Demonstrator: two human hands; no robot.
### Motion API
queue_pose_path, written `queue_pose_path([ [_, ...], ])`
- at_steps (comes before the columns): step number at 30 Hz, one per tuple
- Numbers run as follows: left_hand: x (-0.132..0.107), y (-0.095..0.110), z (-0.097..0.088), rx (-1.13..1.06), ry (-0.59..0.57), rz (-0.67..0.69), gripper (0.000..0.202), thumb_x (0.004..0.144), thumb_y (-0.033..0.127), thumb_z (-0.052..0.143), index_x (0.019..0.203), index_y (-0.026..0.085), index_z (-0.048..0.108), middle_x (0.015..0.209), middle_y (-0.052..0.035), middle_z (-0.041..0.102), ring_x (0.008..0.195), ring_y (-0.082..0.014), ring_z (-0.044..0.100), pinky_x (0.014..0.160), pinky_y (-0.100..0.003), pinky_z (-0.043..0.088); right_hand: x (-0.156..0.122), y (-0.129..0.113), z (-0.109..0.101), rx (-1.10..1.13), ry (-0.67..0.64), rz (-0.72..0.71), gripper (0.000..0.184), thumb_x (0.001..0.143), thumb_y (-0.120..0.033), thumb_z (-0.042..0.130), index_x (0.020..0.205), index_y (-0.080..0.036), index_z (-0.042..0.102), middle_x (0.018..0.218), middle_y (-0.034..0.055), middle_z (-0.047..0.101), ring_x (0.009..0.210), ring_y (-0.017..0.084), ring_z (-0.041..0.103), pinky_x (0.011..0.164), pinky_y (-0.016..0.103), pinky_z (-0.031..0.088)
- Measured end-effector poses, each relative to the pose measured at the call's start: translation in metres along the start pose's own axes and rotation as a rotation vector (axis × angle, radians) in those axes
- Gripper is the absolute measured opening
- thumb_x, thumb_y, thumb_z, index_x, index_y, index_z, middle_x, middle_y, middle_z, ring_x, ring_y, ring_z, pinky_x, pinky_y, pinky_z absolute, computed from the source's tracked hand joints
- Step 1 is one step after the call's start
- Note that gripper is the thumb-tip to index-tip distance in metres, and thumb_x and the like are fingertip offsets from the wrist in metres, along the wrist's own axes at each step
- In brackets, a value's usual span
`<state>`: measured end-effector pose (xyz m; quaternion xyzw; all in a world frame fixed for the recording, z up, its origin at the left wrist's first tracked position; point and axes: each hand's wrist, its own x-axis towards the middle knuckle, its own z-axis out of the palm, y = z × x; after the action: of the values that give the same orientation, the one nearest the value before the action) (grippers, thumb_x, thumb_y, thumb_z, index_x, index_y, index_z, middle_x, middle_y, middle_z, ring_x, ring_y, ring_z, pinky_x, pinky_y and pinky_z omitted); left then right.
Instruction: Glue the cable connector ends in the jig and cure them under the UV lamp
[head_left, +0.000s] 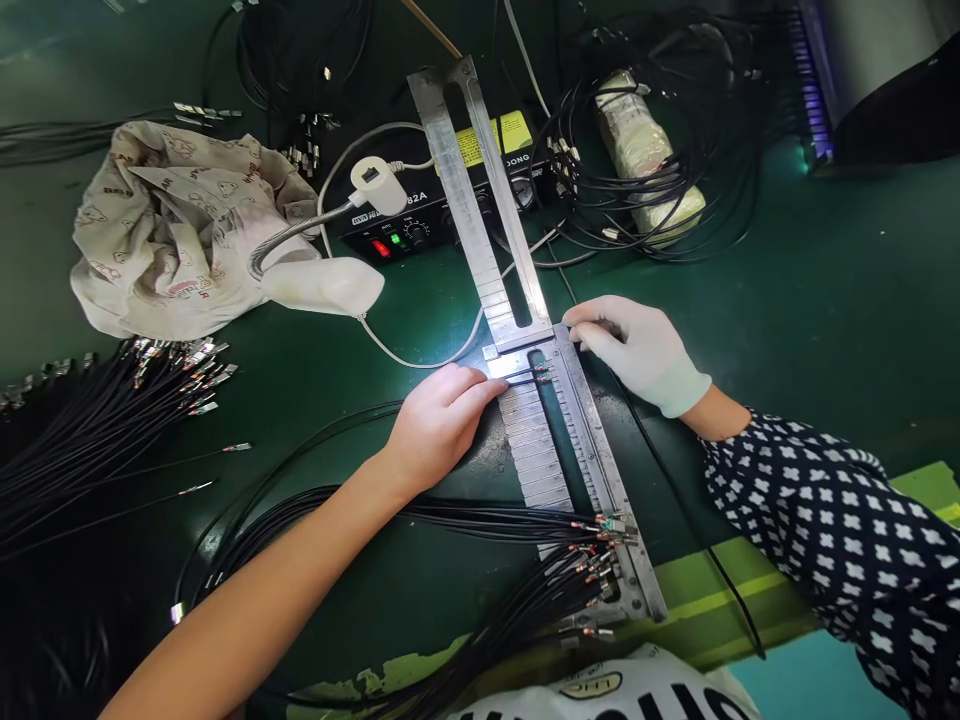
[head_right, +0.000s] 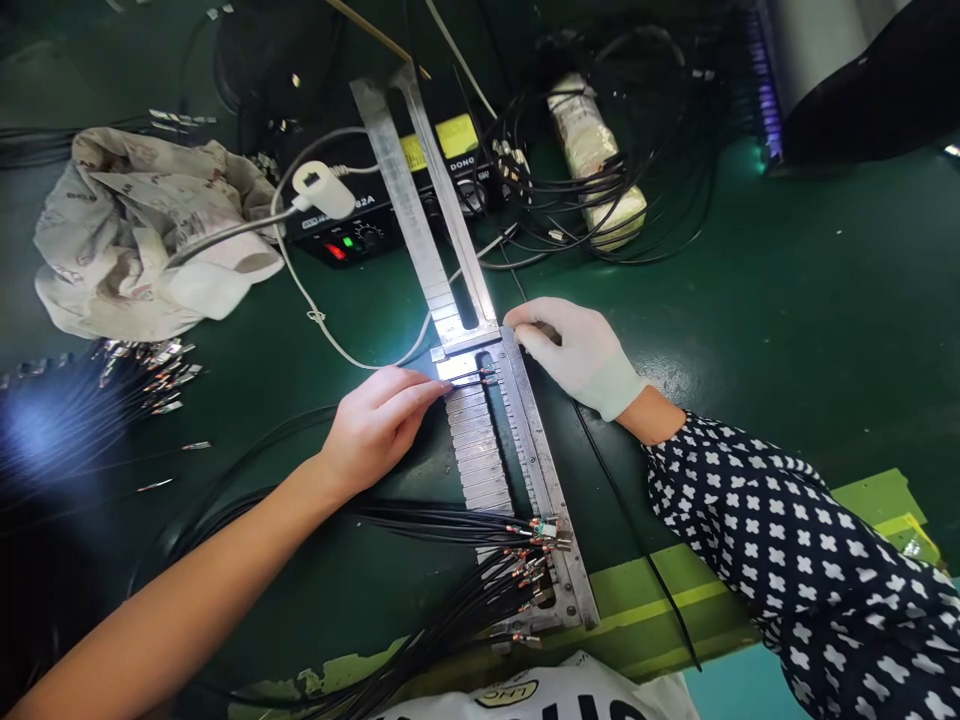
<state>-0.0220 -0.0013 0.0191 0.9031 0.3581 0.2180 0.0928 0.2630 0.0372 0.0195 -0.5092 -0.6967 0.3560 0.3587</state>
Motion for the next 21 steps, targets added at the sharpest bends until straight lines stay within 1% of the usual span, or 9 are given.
queue_pose_path([
  [2,-0.003,0.000,0.000,-0.012,-0.011,0.001,0.028,0.100,0.010,0.048,0.122,0.019,0.062,0.102,-0.0093,0.067,0.089,-0.0187,0.060,0.077,-0.033,0.051,0.000,0.000,0.000,-0.002,-0.001,0.008,0.021,0.095,-0.023,0.057,0.107,-0.024,0.074,0.105,0.0013,0.076,0.093,0.021,0.071,0.084,0.037,0.058],
  [4,-0.008,0.003,-0.001,0.001,-0.036,-0.010,0.032,0.100,0.011,0.049,0.127,0.021,0.062,0.106,-0.0093,0.066,0.094,-0.0199,0.059,0.082,-0.035,0.049,0.000,0.000,0.000,-0.002,-0.002,0.011,0.021,0.095,-0.024,0.057,0.107,-0.024,0.074,0.106,0.0014,0.076,0.094,0.021,0.071,0.084,0.037,0.058],
  [7,-0.018,0.007,-0.001,0.127,-0.039,-0.084,0.039,0.099,0.012,0.051,0.132,0.028,0.063,0.107,-0.0100,0.063,0.102,-0.0240,0.055,0.087,-0.042,0.042,0.000,0.000,0.000,-0.005,-0.008,0.004,0.022,0.095,-0.024,0.056,0.108,-0.024,0.074,0.106,0.0016,0.076,0.095,0.022,0.071,0.085,0.038,0.057],
  [9,-0.024,0.010,0.000,0.213,-0.048,-0.132,0.042,0.099,0.012,0.050,0.134,0.032,0.062,0.098,-0.0087,0.059,0.095,-0.0237,0.052,0.082,-0.041,0.036,0.000,0.000,0.000,-0.010,-0.006,-0.004,0.022,0.095,-0.023,0.056,0.107,-0.023,0.074,0.104,0.0020,0.076,0.093,0.022,0.071,0.085,0.039,0.057],
  [11,-0.027,0.012,0.000,0.220,-0.097,-0.160,0.044,0.100,0.012,0.046,0.138,0.032,0.060,0.089,-0.0062,0.057,0.086,-0.0215,0.049,0.078,-0.039,0.032,-0.001,0.001,0.000,-0.004,0.005,-0.008,0.022,0.094,-0.023,0.057,0.107,-0.023,0.075,0.101,0.0022,0.076,0.090,0.022,0.071,0.084,0.039,0.057],
  [13,-0.026,0.017,-0.003,0.170,-0.151,-0.184,0.044,0.102,0.013,0.043,0.140,0.030,0.058,0.086,-0.0046,0.057,0.083,-0.0202,0.049,0.079,-0.039,0.031,-0.002,0.002,0.001,0.018,0.011,-0.005,0.022,0.094,-0.024,0.057,0.107,-0.022,0.075,0.099,0.0026,0.076,0.088,0.022,0.071,0.084,0.040,0.058],
  [16,-0.022,0.034,-0.016,0.074,-0.201,-0.251,0.040,0.103,0.018,0.042,0.141,0.026,0.053,0.094,-0.0047,0.062,0.090,-0.0209,0.054,0.089,-0.042,0.033,-0.004,0.004,0.003,0.060,0.025,0.009,0.022,0.094,-0.026,0.057,0.107,-0.022,0.075,0.099,0.0033,0.076,0.089,0.022,0.072,0.084,0.041,0.060],
  [19,-0.025,0.062,-0.028,-0.157,-0.333,-0.298,0.024,0.103,0.027,0.049,0.125,0.020,0.055,0.099,-0.0042,0.063,0.093,-0.0208,0.056,0.093,-0.042,0.036,-0.006,0.005,0.004,0.084,0.035,0.008,0.022,0.093,-0.026,0.058,0.107,-0.023,0.075,0.098,0.0030,0.076,0.089,0.022,0.072,0.085,0.040,0.060],
  [21,-0.031,0.078,-0.031,-0.327,-0.453,-0.321,0.014,0.102,0.031,0.053,0.110,0.020,0.057,0.096,-0.0026,0.063,0.089,-0.0196,0.054,0.086,-0.038,0.038,-0.006,0.006,0.004,0.079,0.030,-0.007,0.023,0.093,-0.025,0.056,0.107,-0.023,0.075,0.095,0.0020,0.076,0.086,0.021,0.072,0.085,0.039,0.060],
])
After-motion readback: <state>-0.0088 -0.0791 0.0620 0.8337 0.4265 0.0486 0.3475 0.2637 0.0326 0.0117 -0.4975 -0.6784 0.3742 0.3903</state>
